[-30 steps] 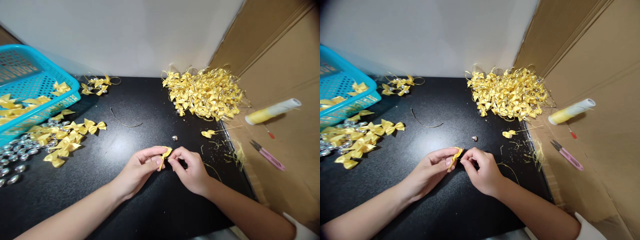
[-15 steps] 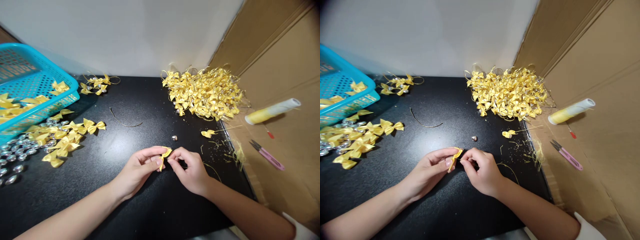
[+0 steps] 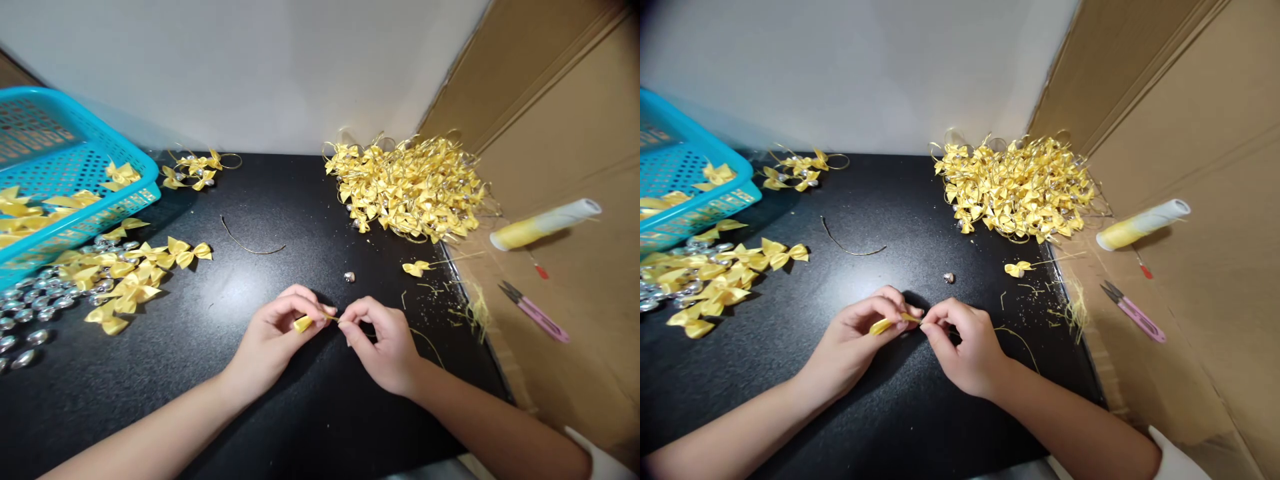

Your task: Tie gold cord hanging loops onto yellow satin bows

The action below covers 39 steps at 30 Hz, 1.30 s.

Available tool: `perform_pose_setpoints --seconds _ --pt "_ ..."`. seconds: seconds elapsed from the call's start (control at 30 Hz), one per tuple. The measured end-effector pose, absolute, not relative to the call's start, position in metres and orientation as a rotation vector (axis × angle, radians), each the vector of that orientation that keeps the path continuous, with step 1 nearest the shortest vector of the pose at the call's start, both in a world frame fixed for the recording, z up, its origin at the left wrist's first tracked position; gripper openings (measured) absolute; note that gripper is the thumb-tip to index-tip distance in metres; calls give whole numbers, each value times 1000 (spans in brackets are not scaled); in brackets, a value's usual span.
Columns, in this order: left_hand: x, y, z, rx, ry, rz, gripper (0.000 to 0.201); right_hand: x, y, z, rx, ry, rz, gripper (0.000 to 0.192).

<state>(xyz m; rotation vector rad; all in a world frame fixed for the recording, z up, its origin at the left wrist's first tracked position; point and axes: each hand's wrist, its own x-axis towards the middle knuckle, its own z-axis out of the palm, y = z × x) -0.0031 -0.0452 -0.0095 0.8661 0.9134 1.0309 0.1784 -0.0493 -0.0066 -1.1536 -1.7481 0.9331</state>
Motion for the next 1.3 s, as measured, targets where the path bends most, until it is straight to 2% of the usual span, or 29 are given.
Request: perform_pose_setpoints --seconds 0.13,0.4,0.5,0.63,0.87,1.3 --pt "-4 -45 -11 921 953 1102 11 178 -50 -8 -1154 -1748 940 10" --pt "-6 -44 -6 878 841 956 11 180 -51 -7 -1168 -1688 911 10" --pt "-8 -44 -8 856 829 972 19 180 -50 -6 -1148 -1692 897 10" --pt "-4 -42 -10 725 951 968 11 179 -48 -9 -1138 -1722 886 10" --pt "-1 -43 -8 439 888 896 27 177 -48 -15 -1186 -1767 922 8" --pt "1 -43 -2 341 801 837 30 177 -47 -16 -1152 -1782 935 9"
